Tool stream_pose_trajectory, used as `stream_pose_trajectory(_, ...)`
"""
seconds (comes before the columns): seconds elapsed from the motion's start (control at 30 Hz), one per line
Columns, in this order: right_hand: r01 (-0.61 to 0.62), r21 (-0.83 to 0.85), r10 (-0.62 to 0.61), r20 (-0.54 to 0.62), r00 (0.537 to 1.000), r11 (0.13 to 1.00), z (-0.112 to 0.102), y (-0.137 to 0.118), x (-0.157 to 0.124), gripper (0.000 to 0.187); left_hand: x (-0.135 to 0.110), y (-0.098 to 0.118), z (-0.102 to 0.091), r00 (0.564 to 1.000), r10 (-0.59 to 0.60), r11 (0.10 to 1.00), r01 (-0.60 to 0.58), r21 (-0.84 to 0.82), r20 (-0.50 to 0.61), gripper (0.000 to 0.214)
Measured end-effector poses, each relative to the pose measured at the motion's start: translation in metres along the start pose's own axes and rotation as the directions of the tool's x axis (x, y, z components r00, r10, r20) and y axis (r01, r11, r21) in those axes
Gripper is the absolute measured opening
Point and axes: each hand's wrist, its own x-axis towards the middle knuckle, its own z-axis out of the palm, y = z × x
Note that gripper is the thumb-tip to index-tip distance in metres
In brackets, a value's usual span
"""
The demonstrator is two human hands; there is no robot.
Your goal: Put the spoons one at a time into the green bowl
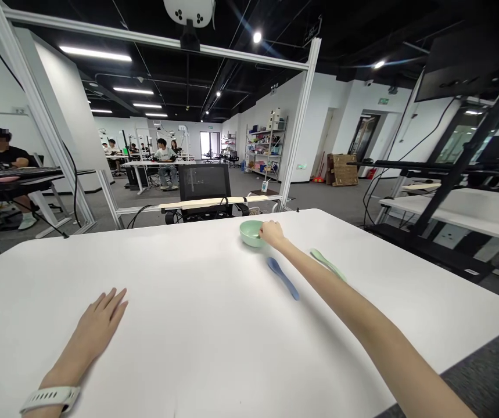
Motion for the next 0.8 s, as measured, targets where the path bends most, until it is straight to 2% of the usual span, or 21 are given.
stream_pose_trajectory(0.17, 0.009, 0.010, -0.008, -0.018, 1.000, 1.000, 0.000, 0.007, -0.005, 0.036, 0.000, 0.003, -0.004, 0.998, -0.041, 0.999, 0.041, 0.002, 0.055, 0.074)
stream_pose_trajectory(0.33, 0.046, 0.187, -0.012, -0.179, 0.984, 0.981, 0.003, 0.042, -0.031, 0.042, 0.000, 0.003, -0.003, 0.999, -0.035, 0.999, 0.035, 0.003, 0.024, 0.072)
stream_pose_trajectory(0.47, 0.119, 0.316, -0.044, -0.235, 0.971, 0.941, 0.030, 0.079, -0.075, 0.044, 0.000, 0.001, 0.000, 1.000, -0.025, 1.000, 0.025, 0.000, 0.019, 0.071)
stream_pose_trajectory(0.6, 0.161, 0.393, -0.101, -0.167, 0.981, 0.905, 0.063, 0.103, -0.115, 0.045, 0.000, 0.001, 0.000, 0.999, -0.026, 1.000, 0.026, 0.000, 0.034, 0.072)
stream_pose_trajectory(0.7, 0.157, 0.429, -0.118, -0.117, 0.986, 0.890, 0.079, 0.110, -0.127, 0.043, 0.000, 0.001, 0.000, 0.999, -0.042, 0.999, 0.042, 0.000, 0.023, 0.071)
stream_pose_trajectory(0.8, 0.147, 0.451, -0.105, -0.115, 0.988, 0.880, 0.084, 0.111, -0.128, 0.042, 0.000, 0.000, 0.001, 0.999, -0.036, 0.999, 0.036, -0.002, 0.012, 0.071)
